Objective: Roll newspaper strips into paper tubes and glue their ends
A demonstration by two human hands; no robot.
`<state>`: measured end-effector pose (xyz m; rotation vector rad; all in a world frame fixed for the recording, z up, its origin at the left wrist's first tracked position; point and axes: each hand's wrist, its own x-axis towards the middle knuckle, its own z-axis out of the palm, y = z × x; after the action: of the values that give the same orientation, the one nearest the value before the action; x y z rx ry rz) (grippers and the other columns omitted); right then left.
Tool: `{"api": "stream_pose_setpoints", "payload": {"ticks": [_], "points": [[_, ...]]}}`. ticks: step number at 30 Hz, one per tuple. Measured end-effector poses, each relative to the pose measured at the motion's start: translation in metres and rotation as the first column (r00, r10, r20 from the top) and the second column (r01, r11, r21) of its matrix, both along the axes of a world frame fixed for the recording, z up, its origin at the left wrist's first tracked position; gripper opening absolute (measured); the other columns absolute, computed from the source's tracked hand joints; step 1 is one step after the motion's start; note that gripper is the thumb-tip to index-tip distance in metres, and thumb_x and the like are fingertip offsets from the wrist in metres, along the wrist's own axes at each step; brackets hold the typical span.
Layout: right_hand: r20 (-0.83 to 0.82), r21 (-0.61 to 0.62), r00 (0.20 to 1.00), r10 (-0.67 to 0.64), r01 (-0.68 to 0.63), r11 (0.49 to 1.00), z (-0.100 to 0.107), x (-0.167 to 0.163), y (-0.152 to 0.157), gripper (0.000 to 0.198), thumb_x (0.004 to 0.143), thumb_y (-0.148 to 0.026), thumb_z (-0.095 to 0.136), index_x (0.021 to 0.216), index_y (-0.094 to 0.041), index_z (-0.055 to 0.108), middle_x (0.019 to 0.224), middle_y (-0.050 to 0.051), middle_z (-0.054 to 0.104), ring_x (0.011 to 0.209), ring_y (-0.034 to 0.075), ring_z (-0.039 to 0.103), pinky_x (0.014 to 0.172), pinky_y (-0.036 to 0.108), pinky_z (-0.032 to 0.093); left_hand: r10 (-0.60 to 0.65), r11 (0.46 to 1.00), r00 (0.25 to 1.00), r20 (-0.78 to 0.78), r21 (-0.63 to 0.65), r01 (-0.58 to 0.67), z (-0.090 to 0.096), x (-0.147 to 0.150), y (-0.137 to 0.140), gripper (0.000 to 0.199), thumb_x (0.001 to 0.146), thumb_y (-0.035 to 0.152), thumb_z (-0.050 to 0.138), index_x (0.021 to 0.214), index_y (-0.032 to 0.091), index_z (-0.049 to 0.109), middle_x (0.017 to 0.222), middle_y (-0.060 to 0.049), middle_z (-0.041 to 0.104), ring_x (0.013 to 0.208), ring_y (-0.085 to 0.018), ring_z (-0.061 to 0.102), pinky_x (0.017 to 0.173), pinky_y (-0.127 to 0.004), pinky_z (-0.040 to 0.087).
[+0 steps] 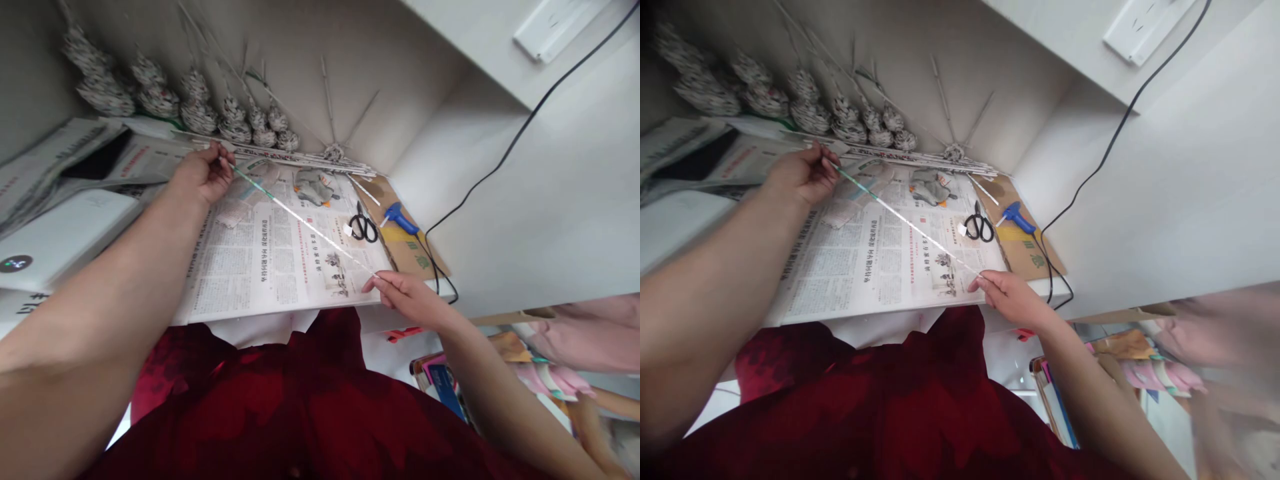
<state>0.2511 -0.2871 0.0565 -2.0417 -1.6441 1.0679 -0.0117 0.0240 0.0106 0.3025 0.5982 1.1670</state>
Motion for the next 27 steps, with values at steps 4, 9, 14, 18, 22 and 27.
{"api": "stream_pose_setpoints", "payload": {"ticks": [4, 9, 14, 18, 22, 27], "points": [[-0.426, -0.15, 0.905, -0.02, -0.048, 0.988, -0.006, 0.012, -0.002, 0.042, 0.093, -0.046, 0.036, 0.094, -0.015, 0.064, 0.048, -0.007, 0.035, 0.043, 0.009, 0.029, 0.046, 0.023, 0.027, -0.036, 0.999, 0.998, 0.046, 0.036, 0.035, 0.002, 0.0, -0.001, 0.022, 0.093, 0.014, 0.043, 0.074, 0.022, 0.051, 0.053, 0.003, 0.053, 0.06, -0.006, 0.049, 0.043, -0.006, 0.04], [-0.609, -0.246, 0.791, -0.06, -0.116, 0.962, -0.015, 0.004, -0.001, 0.046, 0.094, -0.046, 0.032, 0.099, -0.012, 0.063, 0.046, -0.006, 0.038, 0.04, 0.009, 0.031, 0.044, 0.024, 0.03, -0.053, 0.997, 0.996, 0.077, 0.06, 0.049, 0.003, -0.001, 0.002, 0.024, 0.094, 0.015, 0.038, 0.079, 0.026, 0.052, 0.051, 0.003, 0.054, 0.059, -0.007, 0.05, 0.039, -0.008, 0.04], [-0.172, -0.034, 0.985, -0.029, 0.023, 0.999, -0.014, -0.02, 0.012, 0.042, 0.091, -0.051, 0.038, 0.1, -0.017, 0.062, 0.06, -0.003, 0.046, 0.053, 0.011, 0.043, 0.054, 0.025, 0.036, -0.042, 0.998, 0.998, 0.043, 0.042, 0.04, 0.001, 0.0, 0.004, 0.022, 0.094, 0.017, 0.04, 0.081, 0.027, 0.055, 0.052, 0.002, 0.055, 0.063, -0.008, 0.053, 0.042, -0.012, 0.042], [0.253, 0.235, 0.967, -0.017, -0.045, 0.971, -0.015, -0.027, 0.019, 0.035, 0.091, -0.046, 0.04, 0.087, -0.02, 0.062, 0.064, -0.001, 0.05, 0.061, 0.014, 0.046, 0.06, 0.027, 0.035, -0.039, 0.998, 0.998, 0.043, 0.042, 0.037, -0.001, 0.001, 0.005, 0.022, 0.093, 0.016, 0.041, 0.083, 0.029, 0.055, 0.051, 0.002, 0.055, 0.079, -0.01, 0.057, 0.051, -0.014, 0.045], [-0.139, 0.005, 0.99, 0.02, -0.02, 1.0, -0.019, -0.022, 0.017, 0.043, 0.093, -0.049, 0.031, 0.091, -0.018, 0.061, 0.053, -0.004, 0.04, 0.049, 0.011, 0.037, 0.053, 0.025, 0.035, -0.04, 0.999, 0.999, 0.03, 0.017, 0.04, -0.002, 0.001, 0.006, 0.021, 0.093, 0.014, 0.042, 0.082, 0.027, 0.055, 0.052, 0.002, 0.055, 0.08, -0.01, 0.056, 0.051, -0.013, 0.044], [-0.247, -0.036, 0.969, 0.006, -0.015, 0.999, -0.019, -0.027, 0.023, 0.046, 0.093, -0.052, 0.031, 0.1, -0.017, 0.059, 0.057, -0.003, 0.046, 0.051, 0.011, 0.041, 0.054, 0.025, 0.037, -0.029, 1.0, 1.0, 0.003, -0.004, 0.029, -0.001, 0.004, 0.003, 0.019, 0.092, 0.015, 0.045, 0.087, 0.027, 0.058, 0.051, 0.002, 0.054, 0.081, -0.012, 0.057, 0.058, -0.017, 0.047]]}}
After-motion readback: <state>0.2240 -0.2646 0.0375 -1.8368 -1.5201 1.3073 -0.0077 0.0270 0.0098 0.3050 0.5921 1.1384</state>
